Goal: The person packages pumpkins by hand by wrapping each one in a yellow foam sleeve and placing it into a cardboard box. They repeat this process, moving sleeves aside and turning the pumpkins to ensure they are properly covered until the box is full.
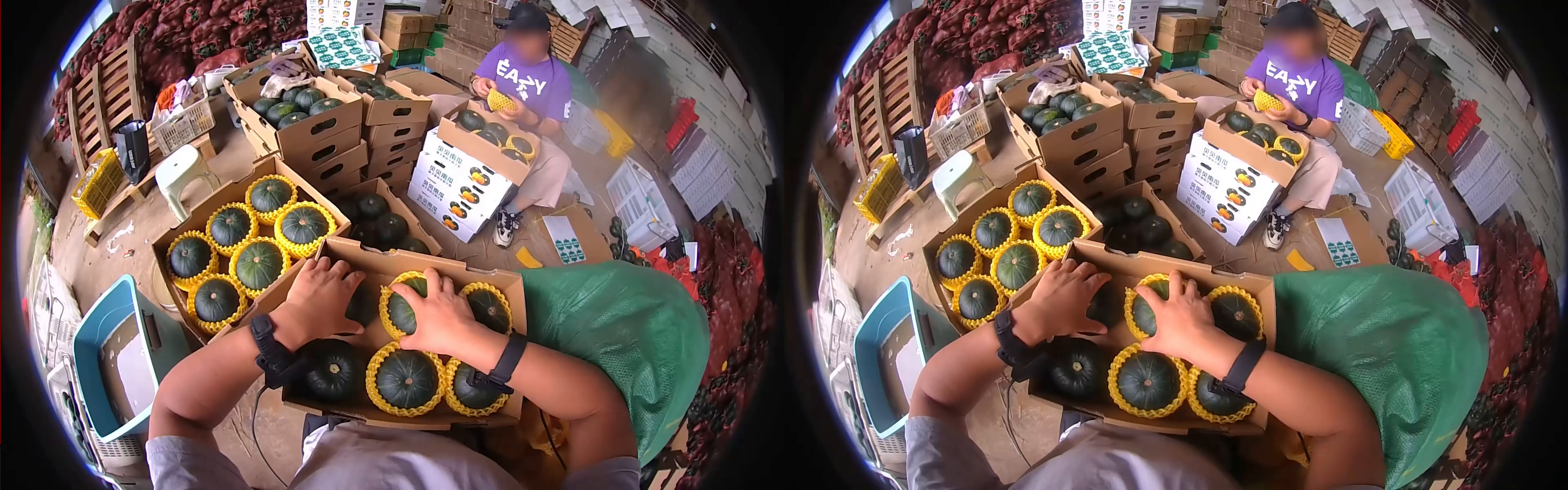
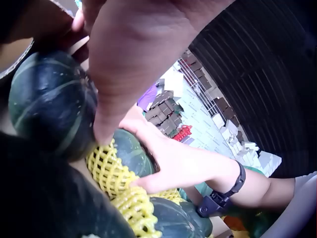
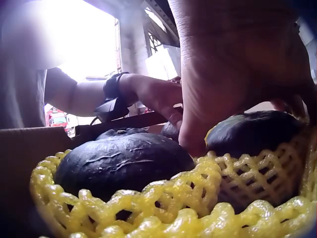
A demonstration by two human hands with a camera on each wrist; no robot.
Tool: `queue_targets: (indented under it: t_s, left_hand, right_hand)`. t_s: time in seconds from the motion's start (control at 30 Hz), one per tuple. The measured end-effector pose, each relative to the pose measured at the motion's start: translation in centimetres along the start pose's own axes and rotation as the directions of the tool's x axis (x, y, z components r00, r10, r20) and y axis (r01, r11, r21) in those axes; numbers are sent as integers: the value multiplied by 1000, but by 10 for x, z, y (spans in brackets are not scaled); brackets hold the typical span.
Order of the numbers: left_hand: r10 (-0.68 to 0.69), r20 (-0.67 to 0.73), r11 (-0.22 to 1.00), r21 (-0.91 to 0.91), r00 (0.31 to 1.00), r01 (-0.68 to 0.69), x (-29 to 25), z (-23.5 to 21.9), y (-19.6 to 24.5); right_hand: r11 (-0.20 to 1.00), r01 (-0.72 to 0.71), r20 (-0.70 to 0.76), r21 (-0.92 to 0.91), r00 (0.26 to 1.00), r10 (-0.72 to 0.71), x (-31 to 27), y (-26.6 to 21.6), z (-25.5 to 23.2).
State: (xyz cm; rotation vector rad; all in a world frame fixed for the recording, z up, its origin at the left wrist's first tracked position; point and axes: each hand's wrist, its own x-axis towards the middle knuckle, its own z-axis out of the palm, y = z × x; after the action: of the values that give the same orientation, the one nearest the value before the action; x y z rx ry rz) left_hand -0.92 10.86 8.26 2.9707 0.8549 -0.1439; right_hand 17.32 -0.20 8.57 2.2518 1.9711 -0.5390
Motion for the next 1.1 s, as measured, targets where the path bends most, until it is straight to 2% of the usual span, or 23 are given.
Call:
queue_targets:
  t_s: [0.07,0.1,0.17,0.2,0.23,0.27,0.3,0.37,0.4,0.43,0.47,0.5,0.6,0.63,0.67,0.77,0.8,0.87,0.9,0.93,0.97,1.03,1.1]
  left_hand:
    - [-136,-48,988,-76,990,132,5,3,2]
    - [-83,-110,983,-172,990,63,2,-3,2]
    - [17,-229,929,-357,973,-100,-15,-27,2]
    - [0,-273,900,-419,962,-119,-24,-35,1]
    - [-2,-302,859,-488,953,-153,-32,-42,0]
    - [-50,-255,761,-636,966,-129,-42,-47,3]
    - [-84,-184,642,-761,979,-88,-52,-48,5]
    - [-90,-62,393,-919,994,-22,-76,-32,3]
    - [-56,-38,385,-923,998,-14,-83,-29,6]
    - [-36,-20,377,-926,999,-5,-84,-29,8]
    - [-17,25,501,-865,1000,31,-82,-42,26]
    - [53,36,577,-816,998,-1,-78,-38,25]
    - [270,22,712,-677,963,-185,-65,-21,23]
    - [249,49,809,-559,967,-180,-54,-22,36]
    - [230,56,838,-518,972,-169,-46,-22,45]
    - [228,167,891,-434,959,-136,-24,-24,60]
    - [241,220,901,-412,945,-134,-19,-23,64]
    - [251,185,896,-417,950,-155,-11,-6,66]
    - [255,165,893,-419,953,-167,-6,2,67]
    - [271,122,862,-473,955,-185,-2,5,71]
    - [273,145,855,-489,951,-171,-2,3,72]
    - [274,188,841,-523,943,-140,-1,-1,74]
    - [303,117,836,-509,946,-205,-2,-6,81]
  right_hand:
    - [986,156,-180,59,973,-144,-3,14,15]
    - [969,232,-274,79,940,-203,-6,24,19]
    - [907,326,-256,267,931,-260,-37,41,-5]
    - [863,346,-242,367,932,-270,-62,48,-20]
    - [808,339,-319,482,927,-199,-87,53,-36]
    - [702,176,-227,691,974,-20,-112,71,-38]
    - [526,13,-106,850,983,148,-137,88,-37]
    - [606,-160,65,779,982,176,-170,113,-36]
    - [714,-143,149,685,987,55,-178,121,-32]
    - [669,-222,274,709,961,28,-183,135,-9]
    - [855,-192,331,482,943,25,-186,149,17]
    - [969,-124,389,212,921,33,-188,157,37]
    - [966,-252,493,-55,834,246,-192,168,78]
    - [970,-238,393,-57,888,240,-196,168,100]
    - [971,-229,279,-63,931,237,-203,165,122]
    - [988,-140,253,-64,955,152,-210,176,169]
    - [988,-155,292,-16,944,153,-205,182,174]
    - [929,-320,265,184,927,267,-202,192,180]
    - [833,-438,216,338,897,385,-201,197,182]
    - [833,-412,140,369,911,388,-201,201,185]
    - [835,-381,62,396,919,390,-201,205,187]
    - [988,-74,-138,133,986,92,-202,214,188]
    - [951,-32,-96,308,993,65,-189,220,183]
